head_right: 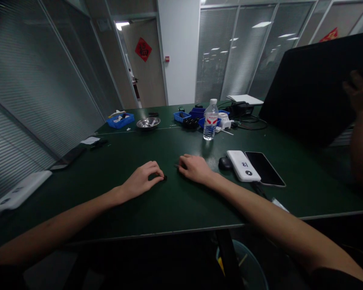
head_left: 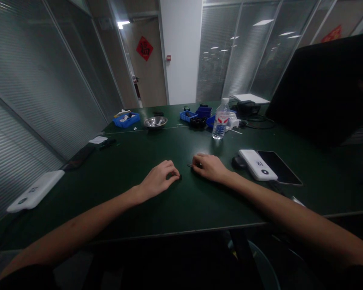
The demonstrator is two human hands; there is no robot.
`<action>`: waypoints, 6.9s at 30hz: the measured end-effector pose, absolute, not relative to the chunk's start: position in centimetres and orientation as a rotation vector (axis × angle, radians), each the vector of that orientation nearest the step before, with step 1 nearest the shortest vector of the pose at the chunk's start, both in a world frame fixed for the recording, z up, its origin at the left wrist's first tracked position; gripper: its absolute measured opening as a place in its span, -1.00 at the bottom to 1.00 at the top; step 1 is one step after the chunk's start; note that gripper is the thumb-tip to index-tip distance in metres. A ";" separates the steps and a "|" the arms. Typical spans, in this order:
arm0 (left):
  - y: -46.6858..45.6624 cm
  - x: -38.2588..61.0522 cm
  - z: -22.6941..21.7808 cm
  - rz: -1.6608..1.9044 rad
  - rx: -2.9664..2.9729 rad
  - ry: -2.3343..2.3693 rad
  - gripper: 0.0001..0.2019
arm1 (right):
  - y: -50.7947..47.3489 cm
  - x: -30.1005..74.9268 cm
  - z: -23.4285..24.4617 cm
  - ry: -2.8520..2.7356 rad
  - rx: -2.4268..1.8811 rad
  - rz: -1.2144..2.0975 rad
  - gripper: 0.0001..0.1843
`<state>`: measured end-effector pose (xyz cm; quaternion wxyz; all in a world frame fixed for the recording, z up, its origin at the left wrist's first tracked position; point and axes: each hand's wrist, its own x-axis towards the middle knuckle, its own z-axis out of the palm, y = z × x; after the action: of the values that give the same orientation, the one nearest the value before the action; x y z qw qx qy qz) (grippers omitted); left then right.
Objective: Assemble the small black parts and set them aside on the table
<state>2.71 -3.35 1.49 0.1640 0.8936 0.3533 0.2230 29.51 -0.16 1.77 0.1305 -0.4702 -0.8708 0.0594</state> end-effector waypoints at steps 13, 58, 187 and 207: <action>-1.8 1.4 0.5 0.588 2.470 0.976 -0.75 | -0.7 29.1 1.8 -2.581 -1.131 0.268 -0.85; -3.2 2.2 0.8 0.813 2.374 0.781 -0.70 | -2.8 28.1 1.9 -2.611 -0.816 0.256 -0.83; 6.0 -25.2 1.0 0.527 2.198 2.293 -0.71 | -0.3 29.6 2.3 -2.605 -1.362 0.219 -0.82; 6.3 -25.2 0.5 0.697 2.002 2.392 -0.73 | -0.1 29.7 2.1 -2.623 -1.333 0.187 -0.83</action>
<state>-25.24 6.28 0.48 -0.0273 0.6262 0.7481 0.2181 29.72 -0.15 2.07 0.0966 -0.4502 -0.8854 0.0631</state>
